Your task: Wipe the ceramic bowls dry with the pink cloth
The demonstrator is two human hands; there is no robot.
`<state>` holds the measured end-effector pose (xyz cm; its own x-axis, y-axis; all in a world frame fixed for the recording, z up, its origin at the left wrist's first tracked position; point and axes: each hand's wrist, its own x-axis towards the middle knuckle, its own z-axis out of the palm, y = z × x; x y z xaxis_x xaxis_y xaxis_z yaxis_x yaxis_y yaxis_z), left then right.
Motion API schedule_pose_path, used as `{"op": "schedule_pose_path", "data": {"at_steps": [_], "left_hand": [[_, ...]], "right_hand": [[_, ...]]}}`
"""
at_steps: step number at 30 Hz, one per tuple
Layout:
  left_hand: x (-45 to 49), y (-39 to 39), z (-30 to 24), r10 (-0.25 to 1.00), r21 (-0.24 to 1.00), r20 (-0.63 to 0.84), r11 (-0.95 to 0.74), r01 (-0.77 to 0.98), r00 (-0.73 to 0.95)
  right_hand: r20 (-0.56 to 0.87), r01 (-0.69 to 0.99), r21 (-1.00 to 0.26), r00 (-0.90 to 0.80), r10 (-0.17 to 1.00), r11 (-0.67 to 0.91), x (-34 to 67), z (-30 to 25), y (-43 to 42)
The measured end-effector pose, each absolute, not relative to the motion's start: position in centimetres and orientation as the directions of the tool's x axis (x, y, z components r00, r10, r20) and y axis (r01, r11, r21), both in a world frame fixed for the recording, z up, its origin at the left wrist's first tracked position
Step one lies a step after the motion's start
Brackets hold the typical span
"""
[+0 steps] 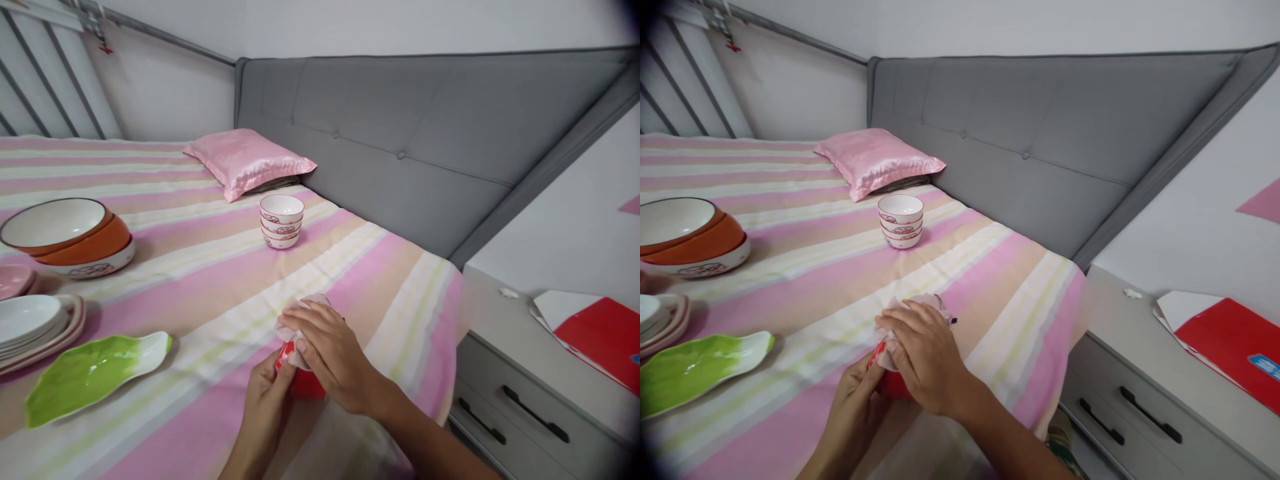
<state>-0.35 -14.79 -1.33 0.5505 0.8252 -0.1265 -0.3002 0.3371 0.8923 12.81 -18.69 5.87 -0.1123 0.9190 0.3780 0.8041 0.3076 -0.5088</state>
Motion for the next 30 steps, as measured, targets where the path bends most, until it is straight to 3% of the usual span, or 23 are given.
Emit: {"op": "schedule_pose_path", "data": {"at_steps": [3,6,10,12,14,16,19,23,27,30], "left_hand": [[-0.7,-14.3,-1.0,0.841,0.907,-0.106,0.300,-0.294,0.531],[-0.8,-13.7,-0.9,0.811,0.959,-0.120,0.244,-0.144,0.573],[-0.5,-13.7,-0.8,0.664,0.989,-0.090,0.149,-0.013,0.742],[-0.3,-14.0,-0.9,0.579,0.991,-0.073,0.133,-0.005,0.812],[-0.2,-14.2,-1.0,0.548,0.992,-0.071,0.126,0.001,0.834],[-0.3,-14.3,-1.2,0.592,0.991,-0.066,0.131,-0.014,0.803],[-0.7,-14.2,-1.4,0.678,0.985,-0.068,0.164,-0.061,0.732],[-1.2,-13.9,-0.7,0.737,0.974,-0.055,0.187,-0.125,0.674],[-1.5,-13.5,-0.2,0.734,0.979,-0.023,0.155,-0.135,0.678],[-1.4,-13.3,-0.4,0.720,0.982,-0.017,0.142,-0.123,0.694]], "right_hand": [[0.408,0.767,-0.573,-0.038,0.912,0.288,14.0,5.3,-18.1],[0.378,0.629,-0.743,0.112,0.919,0.229,15.7,4.5,-17.4],[0.140,0.217,-0.973,0.286,0.948,0.078,17.5,3.2,-16.9],[0.013,0.025,-1.000,0.307,0.952,0.005,17.9,2.8,-16.8],[-0.027,-0.061,-0.998,0.299,0.954,-0.009,17.9,2.6,-16.9],[0.023,-0.034,-0.999,0.264,0.964,0.033,17.6,2.8,-17.1],[0.179,0.167,-0.974,0.159,0.971,0.152,16.6,3.5,-17.4],[0.351,0.549,-0.776,-0.034,0.936,0.312,14.7,5.1,-18.4],[0.346,0.755,-0.556,-0.170,0.923,0.347,13.2,6.1,-19.5],[0.316,0.783,-0.514,-0.207,0.926,0.350,12.9,6.4,-19.8]]}}
